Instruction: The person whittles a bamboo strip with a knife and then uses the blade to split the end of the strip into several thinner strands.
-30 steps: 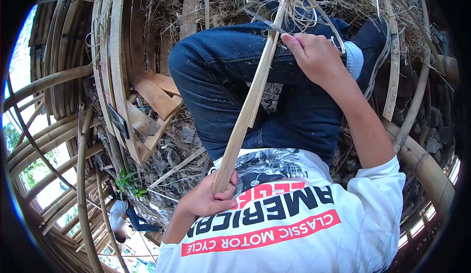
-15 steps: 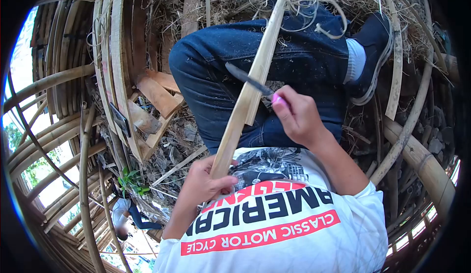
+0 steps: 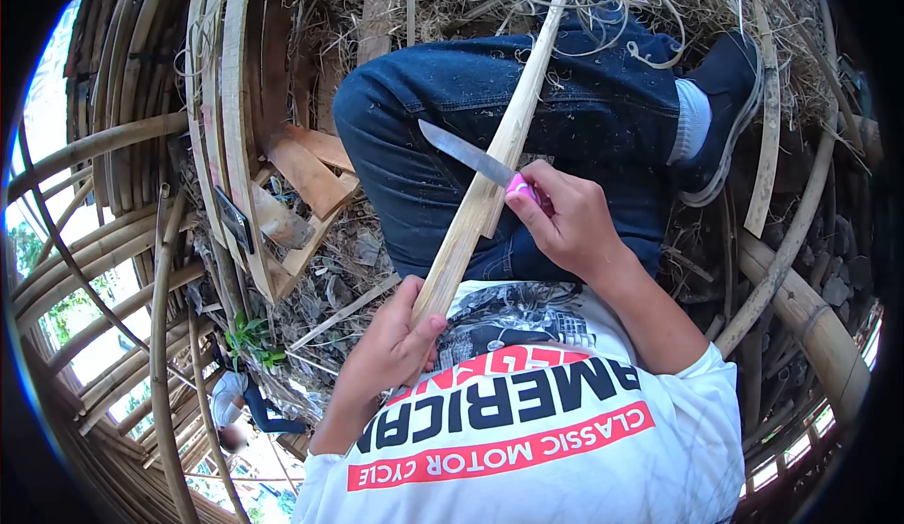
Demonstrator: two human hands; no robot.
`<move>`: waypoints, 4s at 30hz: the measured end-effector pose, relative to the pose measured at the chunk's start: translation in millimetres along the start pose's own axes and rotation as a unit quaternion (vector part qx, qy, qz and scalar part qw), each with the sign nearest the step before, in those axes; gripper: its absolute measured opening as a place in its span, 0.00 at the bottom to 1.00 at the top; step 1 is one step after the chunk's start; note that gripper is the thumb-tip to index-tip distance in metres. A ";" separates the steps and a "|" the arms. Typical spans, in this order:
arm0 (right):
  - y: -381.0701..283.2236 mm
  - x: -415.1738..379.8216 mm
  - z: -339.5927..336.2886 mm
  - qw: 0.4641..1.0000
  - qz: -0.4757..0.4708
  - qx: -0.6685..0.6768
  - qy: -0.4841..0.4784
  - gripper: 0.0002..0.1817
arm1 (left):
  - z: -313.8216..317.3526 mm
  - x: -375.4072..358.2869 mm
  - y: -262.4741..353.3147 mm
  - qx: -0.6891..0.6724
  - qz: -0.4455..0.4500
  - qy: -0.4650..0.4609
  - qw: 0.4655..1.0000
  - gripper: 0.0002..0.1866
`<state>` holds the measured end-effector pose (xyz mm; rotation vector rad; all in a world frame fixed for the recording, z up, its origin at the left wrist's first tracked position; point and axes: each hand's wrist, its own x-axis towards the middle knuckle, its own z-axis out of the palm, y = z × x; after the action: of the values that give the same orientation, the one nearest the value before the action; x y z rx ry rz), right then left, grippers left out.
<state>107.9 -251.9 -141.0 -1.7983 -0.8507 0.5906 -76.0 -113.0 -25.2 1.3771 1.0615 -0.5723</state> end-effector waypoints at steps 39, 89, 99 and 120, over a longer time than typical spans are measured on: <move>25.4 60.9 -80.3 0.976 0.076 -0.203 0.020 0.26 | -3.7 9.3 -46.6 -0.130 0.036 -0.249 0.959 0.44; 40.9 72.6 -80.9 0.966 0.041 -0.255 0.009 0.29 | -0.1 -4.3 -48.3 -0.020 0.013 -0.156 0.988 0.41; 15.9 55.2 -63.8 0.988 0.092 -0.110 0.053 0.29 | 1.9 5.6 -38.7 -0.185 0.021 -0.170 0.968 0.31; -21.2 32.0 -47.3 0.976 0.038 -0.203 -0.062 0.27 | -7.1 18.4 -54.0 -0.277 0.011 -0.312 0.909 0.27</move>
<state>156.5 -249.8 -104.4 -2.1892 -1.0491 0.6143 -115.5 -110.6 -67.0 0.6296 0.6070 -0.5804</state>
